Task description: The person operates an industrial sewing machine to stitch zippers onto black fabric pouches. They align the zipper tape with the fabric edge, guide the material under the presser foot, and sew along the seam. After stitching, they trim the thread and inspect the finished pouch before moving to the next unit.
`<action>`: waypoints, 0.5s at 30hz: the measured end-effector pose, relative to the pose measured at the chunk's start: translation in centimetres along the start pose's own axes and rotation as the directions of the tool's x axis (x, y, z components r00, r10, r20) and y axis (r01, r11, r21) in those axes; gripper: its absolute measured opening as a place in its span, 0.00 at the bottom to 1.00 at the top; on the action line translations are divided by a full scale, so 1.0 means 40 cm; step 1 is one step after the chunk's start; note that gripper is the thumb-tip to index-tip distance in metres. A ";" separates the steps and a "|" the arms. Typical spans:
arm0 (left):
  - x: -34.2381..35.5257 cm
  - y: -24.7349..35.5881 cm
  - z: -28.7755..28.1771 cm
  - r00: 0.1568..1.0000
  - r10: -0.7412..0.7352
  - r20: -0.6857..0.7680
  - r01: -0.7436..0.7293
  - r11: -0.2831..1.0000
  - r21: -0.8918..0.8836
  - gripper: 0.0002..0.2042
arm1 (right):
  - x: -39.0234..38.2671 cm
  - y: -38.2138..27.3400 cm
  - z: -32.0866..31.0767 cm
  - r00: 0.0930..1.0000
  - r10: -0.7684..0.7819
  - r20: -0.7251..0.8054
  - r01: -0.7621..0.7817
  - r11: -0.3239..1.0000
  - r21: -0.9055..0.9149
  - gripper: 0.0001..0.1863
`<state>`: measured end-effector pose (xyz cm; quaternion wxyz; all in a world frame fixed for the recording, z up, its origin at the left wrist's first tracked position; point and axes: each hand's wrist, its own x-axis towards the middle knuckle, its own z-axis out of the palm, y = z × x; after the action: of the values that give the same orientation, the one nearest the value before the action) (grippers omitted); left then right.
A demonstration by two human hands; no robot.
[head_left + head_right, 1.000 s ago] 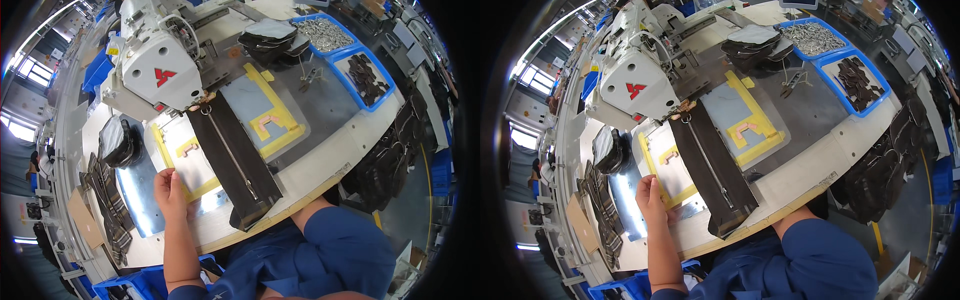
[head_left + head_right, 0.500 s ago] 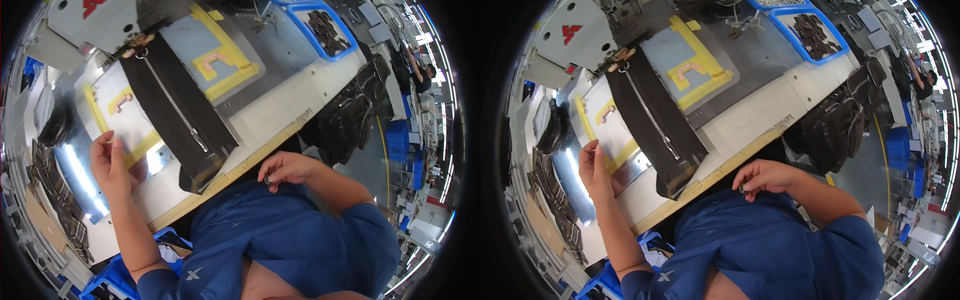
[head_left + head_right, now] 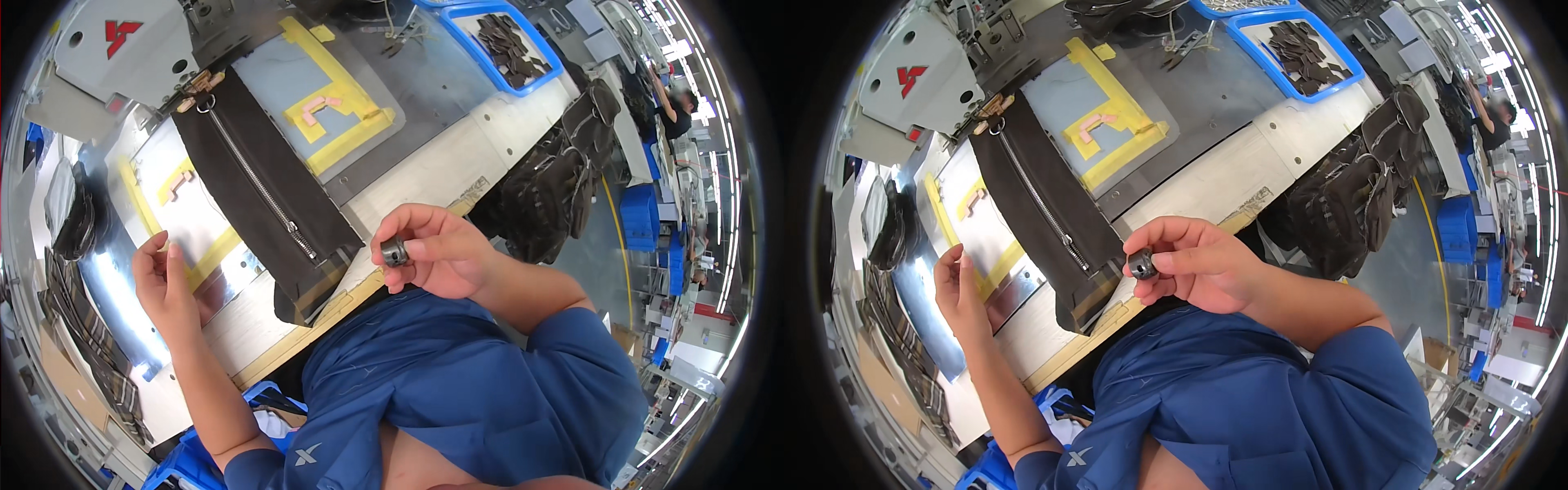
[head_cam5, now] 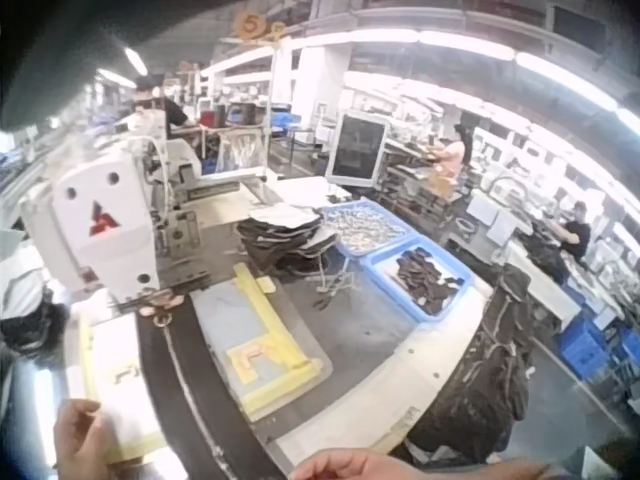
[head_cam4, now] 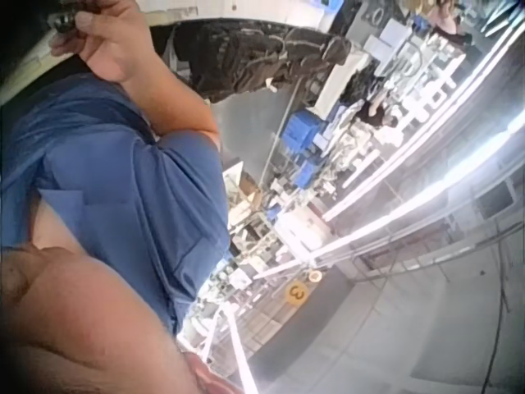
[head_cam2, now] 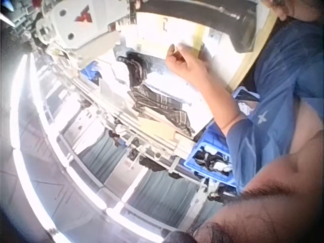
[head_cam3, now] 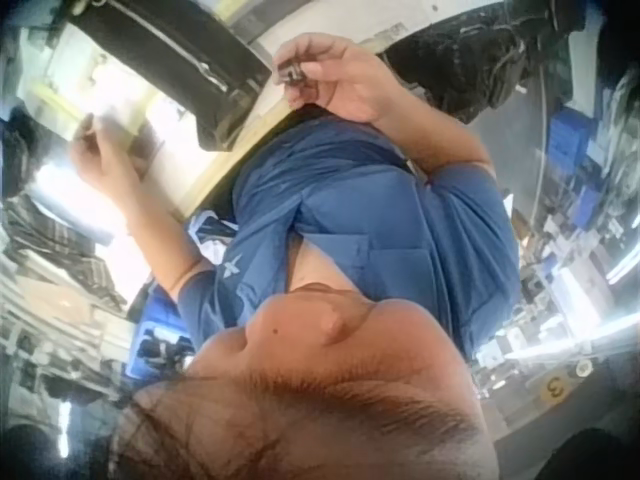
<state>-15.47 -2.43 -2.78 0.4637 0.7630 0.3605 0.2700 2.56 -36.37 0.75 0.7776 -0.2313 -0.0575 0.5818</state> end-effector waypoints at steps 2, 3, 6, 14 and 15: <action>-0.003 -0.002 -0.010 1.000 -0.010 0.025 0.010 1.000 -0.006 0.13 | 0.015 0.000 0.006 1.000 0.017 0.014 -0.017 1.000 0.000 0.18; -0.016 0.002 -0.002 0.999 -0.028 0.032 0.030 0.999 -0.042 0.13 | 0.018 0.000 0.008 1.000 0.027 0.014 -0.027 1.000 -0.003 0.19; -0.064 0.106 0.025 0.982 -0.062 0.177 0.106 0.961 -0.254 0.13 | 0.060 -0.002 0.031 1.000 -0.010 0.027 0.014 0.988 -0.153 0.22; -0.075 0.252 0.084 0.773 -0.016 0.635 0.572 0.451 -0.685 0.21 | 0.281 -0.056 0.185 0.966 -0.140 0.216 0.253 0.373 -0.892 0.21; -0.067 0.246 0.088 0.778 -0.018 0.628 0.579 0.410 -0.705 0.21 | 0.306 -0.062 0.194 0.940 -0.139 0.312 0.330 0.133 -0.935 0.20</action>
<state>-11.47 -9.43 4.39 0.9067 0.3754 0.1640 0.1007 5.84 -23.23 6.50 0.5214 -0.6182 -0.5092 0.2944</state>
